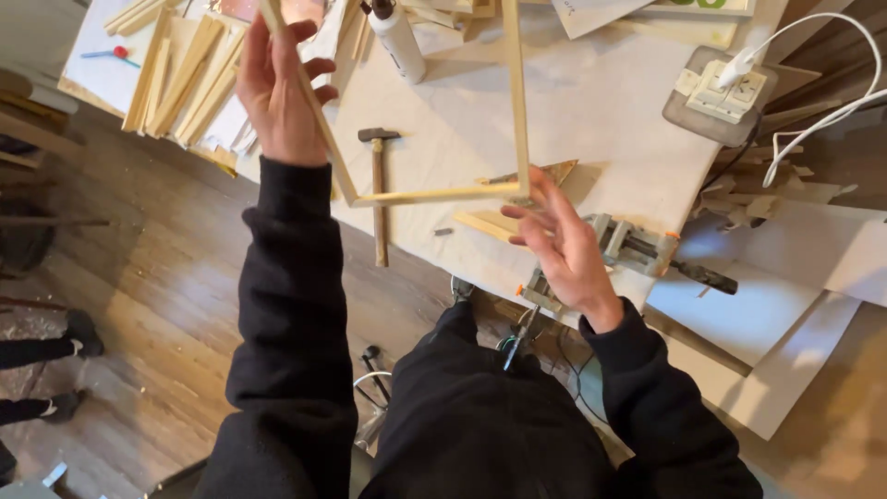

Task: The person clamps a wooden picture frame in a corner vise, hammers a corner brace, then removes the clamp and fits mitered frame strips together. They apply wood glue from a bottle to a mitered joint, press the strips into a corner, and re-clamp the assembled frame in the vise.

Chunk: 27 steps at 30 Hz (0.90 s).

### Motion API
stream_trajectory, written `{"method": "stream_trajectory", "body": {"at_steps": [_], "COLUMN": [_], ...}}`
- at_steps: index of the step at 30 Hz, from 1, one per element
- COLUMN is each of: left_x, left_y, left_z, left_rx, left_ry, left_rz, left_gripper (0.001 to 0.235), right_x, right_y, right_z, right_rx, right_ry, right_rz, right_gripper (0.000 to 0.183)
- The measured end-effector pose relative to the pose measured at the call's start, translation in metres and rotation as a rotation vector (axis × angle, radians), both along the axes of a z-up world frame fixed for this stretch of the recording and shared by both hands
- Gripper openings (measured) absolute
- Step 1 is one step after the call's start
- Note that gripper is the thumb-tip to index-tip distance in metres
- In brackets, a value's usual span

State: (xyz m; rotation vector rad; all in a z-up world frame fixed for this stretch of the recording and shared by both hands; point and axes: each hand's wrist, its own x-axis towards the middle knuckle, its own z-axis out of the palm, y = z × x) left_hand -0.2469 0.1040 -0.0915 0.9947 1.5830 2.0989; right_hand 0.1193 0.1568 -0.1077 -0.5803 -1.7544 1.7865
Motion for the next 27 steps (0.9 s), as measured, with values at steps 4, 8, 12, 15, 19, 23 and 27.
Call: {"method": "stream_trajectory", "body": {"at_steps": [4, 8, 12, 15, 19, 23, 27], "left_x": [-0.047, -0.092, -0.119, -0.129, -0.144, -0.148, -0.154], "left_y": [0.045, 0.079, 0.088, 0.090, 0.097, 0.096, 0.098], "left_z": [-0.024, -0.053, -0.055, -0.038, -0.032, -0.021, -0.033], "left_rx": [0.012, -0.060, 0.017, 0.010, -0.009, 0.027, 0.064], "left_ry": [-0.179, -0.283, -0.487, -0.582, -0.703, -0.673, -0.623], "left_rz": [-0.113, -0.139, -0.309, -0.368, -0.405, -0.524, -0.604], "left_gripper": [0.037, 0.023, 0.013, 0.010, 0.006, 0.006, 0.008], "right_x": [-0.041, -0.075, -0.099, -0.109, -0.124, -0.135, -0.149], "right_y": [0.022, 0.051, 0.072, 0.077, 0.086, 0.092, 0.092], "right_z": [-0.011, -0.018, -0.007, 0.001, 0.006, 0.006, 0.007], "right_rx": [-0.019, -0.107, -0.189, -0.178, -0.149, -0.096, -0.042], "right_ry": [-0.079, -0.068, -0.015, -0.019, -0.078, -0.090, -0.233], "right_rz": [-0.111, -0.147, -0.139, -0.128, -0.146, -0.123, -0.297], "right_gripper": [0.055, 0.047, 0.051, 0.054, 0.055, 0.054, 0.043]}}
